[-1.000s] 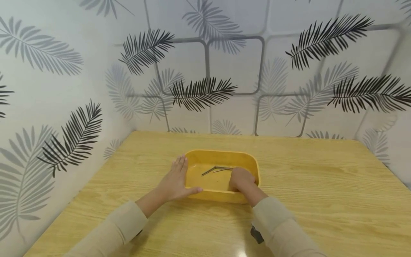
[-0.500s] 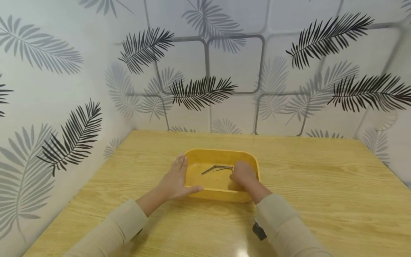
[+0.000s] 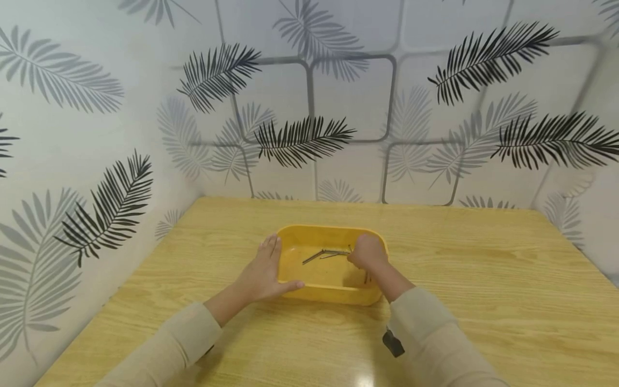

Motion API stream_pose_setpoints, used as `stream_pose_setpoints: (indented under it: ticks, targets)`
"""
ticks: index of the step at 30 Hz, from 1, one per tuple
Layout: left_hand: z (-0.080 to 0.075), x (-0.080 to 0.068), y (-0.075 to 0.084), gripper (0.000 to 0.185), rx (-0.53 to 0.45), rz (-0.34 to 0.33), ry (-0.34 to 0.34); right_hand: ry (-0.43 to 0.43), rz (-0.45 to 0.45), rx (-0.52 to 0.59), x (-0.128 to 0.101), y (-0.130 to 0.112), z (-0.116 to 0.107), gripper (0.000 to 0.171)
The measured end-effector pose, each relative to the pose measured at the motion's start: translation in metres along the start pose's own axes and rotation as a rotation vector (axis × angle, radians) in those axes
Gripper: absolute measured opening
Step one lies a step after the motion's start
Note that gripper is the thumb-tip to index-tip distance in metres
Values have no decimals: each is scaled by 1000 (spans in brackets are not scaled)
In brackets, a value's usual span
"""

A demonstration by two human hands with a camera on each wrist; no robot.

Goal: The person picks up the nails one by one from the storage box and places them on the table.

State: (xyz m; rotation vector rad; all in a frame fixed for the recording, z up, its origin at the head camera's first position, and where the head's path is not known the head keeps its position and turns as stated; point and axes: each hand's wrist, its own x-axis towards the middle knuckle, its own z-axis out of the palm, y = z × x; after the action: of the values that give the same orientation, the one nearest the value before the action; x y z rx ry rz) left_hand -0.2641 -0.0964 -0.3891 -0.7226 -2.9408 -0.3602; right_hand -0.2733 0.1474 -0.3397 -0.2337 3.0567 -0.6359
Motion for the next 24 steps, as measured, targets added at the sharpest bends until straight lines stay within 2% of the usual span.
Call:
stream_pose_setpoints:
  ticks: [6,14,24]
  targets:
    - [0,0,1,114,-9,-12,-4,26,32,19,1,4,-8,36]
    - [0,-1,0,135,-9,0,-1,54,48,67,0,10,-22,35]
    - [1,0,0,137,27,25,22,25,82,73,-2,27,-37,36]
